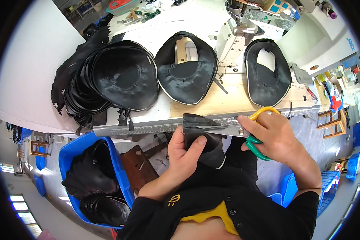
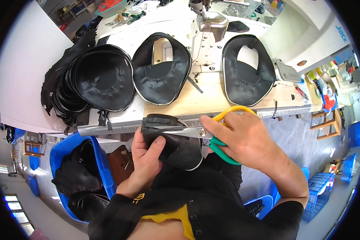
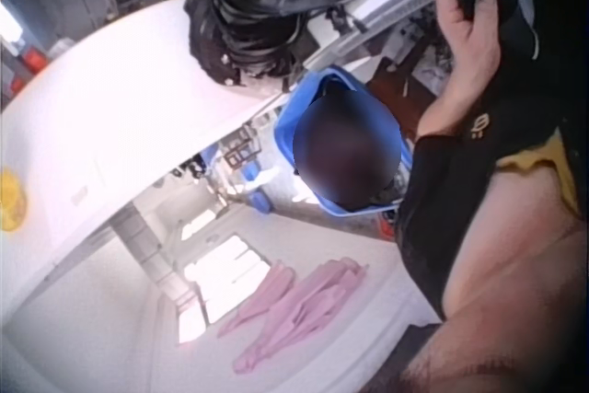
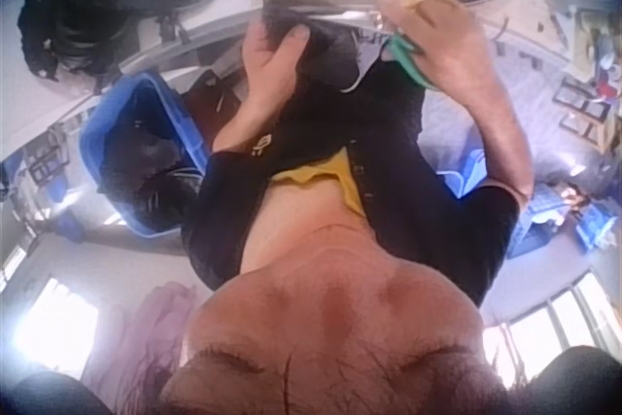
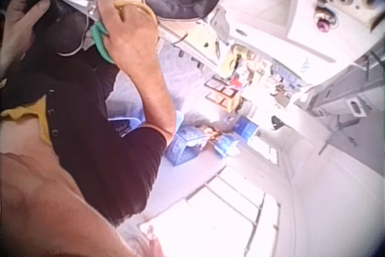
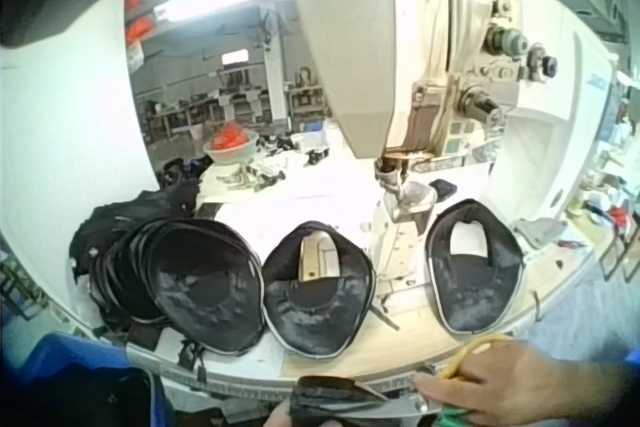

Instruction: The person uses green-handled scissors to trim excess black leather from the edges of several pre-shaped leather pieces. They pick up each piece from a stack, cut along the perimeter, and place the trimmed piece on the table next to a sewing machine.

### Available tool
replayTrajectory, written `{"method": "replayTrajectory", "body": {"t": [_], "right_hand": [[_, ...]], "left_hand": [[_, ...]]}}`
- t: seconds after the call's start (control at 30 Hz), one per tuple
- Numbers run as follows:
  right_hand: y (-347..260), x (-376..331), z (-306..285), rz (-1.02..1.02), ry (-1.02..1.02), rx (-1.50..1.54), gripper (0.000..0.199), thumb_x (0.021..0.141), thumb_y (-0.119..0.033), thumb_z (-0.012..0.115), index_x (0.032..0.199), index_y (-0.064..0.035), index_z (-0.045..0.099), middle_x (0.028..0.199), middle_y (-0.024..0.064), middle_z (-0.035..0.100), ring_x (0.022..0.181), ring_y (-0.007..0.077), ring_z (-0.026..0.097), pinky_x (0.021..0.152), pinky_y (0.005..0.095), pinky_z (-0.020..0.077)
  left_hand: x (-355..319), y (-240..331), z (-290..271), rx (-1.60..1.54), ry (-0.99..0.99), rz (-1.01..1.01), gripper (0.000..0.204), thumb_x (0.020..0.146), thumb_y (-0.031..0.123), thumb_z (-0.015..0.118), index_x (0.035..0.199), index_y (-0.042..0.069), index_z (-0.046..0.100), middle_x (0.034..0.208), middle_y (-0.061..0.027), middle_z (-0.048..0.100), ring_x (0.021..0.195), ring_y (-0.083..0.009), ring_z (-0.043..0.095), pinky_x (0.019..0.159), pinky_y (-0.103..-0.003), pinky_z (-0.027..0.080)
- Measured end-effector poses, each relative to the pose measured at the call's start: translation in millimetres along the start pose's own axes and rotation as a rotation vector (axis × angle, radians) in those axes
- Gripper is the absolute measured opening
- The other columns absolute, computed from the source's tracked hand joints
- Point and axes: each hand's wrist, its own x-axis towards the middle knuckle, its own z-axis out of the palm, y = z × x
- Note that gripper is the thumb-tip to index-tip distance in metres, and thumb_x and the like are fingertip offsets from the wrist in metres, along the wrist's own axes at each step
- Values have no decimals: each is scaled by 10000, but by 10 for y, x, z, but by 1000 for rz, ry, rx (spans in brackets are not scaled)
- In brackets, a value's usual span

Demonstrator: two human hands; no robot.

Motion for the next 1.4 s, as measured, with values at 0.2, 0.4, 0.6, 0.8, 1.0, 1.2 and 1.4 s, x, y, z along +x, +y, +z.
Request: {"method": "replayTrajectory", "body": {"t": [0.2, 0.4, 0.6, 0.8, 1.0, 1.2, 1.4], "right_hand": [[-69, 12, -5, -9, -7, -50, 596, 585, -175, 757, 1146, -100, 567, 693, 27, 472, 589, 203, 511, 542, 340, 422], [-151, 48, -11, -8, -12, -61, 567, 619, -236, 756, 1135, -86, 576, 674, 31, 472, 566, 203, 513, 509, 328, 416], [-31, -129, 113, 147, 68, 15, 625, 590, -259, 779, 1144, -60, 568, 682, 50, 493, 573, 213, 524, 504, 324, 413], [-67, -112, 100, 71, 91, -47, 617, 587, -297, 772, 1138, -97, 583, 686, 41, 471, 601, 223, 486, 546, 350, 384], [-78, -172, 286, 53, 98, -214, 552, 618, -264, 719, 1130, -105, 590, 675, 26, 456, 578, 190, 478, 556, 328, 375], [7, -231, 326, 171, 166, 38, 612, 578, -278, 776, 1118, -67, 582, 659, 33, 477, 590, 222, 496, 555, 343, 392], [-46, -239, 148, 92, 100, -91, 557, 589, -215, 749, 1116, -113, 601, 678, 13, 462, 607, 202, 489, 574, 348, 391]], "left_hand": [[-24, 12, -7, 114, -69, 40, 182, 896, 26, 545, 1074, -3, 520, 980, -32, 592, 869, -62, 526, 787, -213, 427], [-38, -14, -33, 450, -128, 158, 163, 884, 34, 567, 1034, -24, 539, 926, -34, 606, 805, -60, 525, 724, -210, 435], [-33, -22, -37, 189, -22, 51, 96, 881, 38, 574, 957, -5, 535, 909, -42, 615, 811, -70, 545, 741, -224, 450], [12, -112, -132, -73, 72, -69, 112, 877, 35, 585, 967, 20, 521, 945, -40, 613, 844, -78, 552, 797, -241, 454], [19, -128, -83, -129, 139, -106, 134, 872, 33, 588, 985, 27, 515, 966, -42, 610, 861, -94, 562, 817, -258, 459], [84, -29, -55, -171, 103, -152, 165, 908, 79, 534, 1050, 33, 464, 976, -96, 606, 842, -175, 614, 730, -354, 543], [94, -59, -54, -184, 116, -163, 177, 918, 90, 514, 1073, 38, 446, 983, -111, 598, 818, -200, 619, 709, -392, 555]]}}
